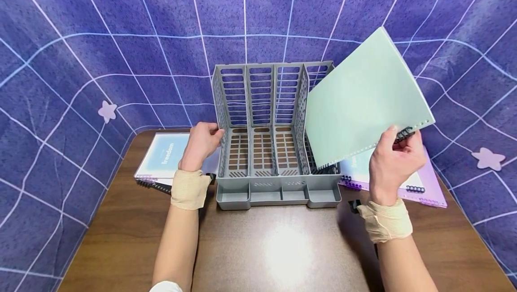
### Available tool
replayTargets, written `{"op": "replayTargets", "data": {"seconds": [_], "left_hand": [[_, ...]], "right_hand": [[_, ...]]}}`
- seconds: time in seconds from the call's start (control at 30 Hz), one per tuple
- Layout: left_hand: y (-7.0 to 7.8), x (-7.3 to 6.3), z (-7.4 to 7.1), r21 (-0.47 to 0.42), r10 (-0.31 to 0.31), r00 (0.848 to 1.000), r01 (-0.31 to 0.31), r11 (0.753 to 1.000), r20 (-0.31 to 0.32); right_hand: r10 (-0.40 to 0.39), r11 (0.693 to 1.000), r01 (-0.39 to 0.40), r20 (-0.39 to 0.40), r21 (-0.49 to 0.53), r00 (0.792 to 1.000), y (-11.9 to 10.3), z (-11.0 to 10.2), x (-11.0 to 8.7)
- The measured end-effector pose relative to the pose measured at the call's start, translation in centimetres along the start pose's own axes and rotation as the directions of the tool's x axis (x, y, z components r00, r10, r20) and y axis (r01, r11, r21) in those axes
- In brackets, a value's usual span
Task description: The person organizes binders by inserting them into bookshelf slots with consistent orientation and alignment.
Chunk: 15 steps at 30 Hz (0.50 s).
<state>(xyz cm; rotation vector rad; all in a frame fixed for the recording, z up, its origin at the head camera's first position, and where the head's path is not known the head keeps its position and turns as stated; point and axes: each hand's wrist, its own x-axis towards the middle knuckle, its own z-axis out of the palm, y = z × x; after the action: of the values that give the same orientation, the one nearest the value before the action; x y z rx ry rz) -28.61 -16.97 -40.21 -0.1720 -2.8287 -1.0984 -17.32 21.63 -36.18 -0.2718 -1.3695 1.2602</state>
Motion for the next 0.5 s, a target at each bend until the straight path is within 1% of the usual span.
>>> {"op": "replayTargets", "data": {"seconds": [0.17, 0.5], "left_hand": [[0.0, -0.1, -0.1, -0.003, -0.001, 1.0, 0.001, 1.0, 0.002], [-0.1, 0.0, 0.0, -0.007, -0.001, 1.0, 0.001, 1.0, -0.013]], "right_hand": [[-0.011, 1.0, 0.011, 0.024, -0.026, 1.0, -0.5, 0.5, -1.0], [-0.01, 0.998, 0.014, 0.06, -0.065, 0.998, 0.2, 1.1, -2.5]]}}
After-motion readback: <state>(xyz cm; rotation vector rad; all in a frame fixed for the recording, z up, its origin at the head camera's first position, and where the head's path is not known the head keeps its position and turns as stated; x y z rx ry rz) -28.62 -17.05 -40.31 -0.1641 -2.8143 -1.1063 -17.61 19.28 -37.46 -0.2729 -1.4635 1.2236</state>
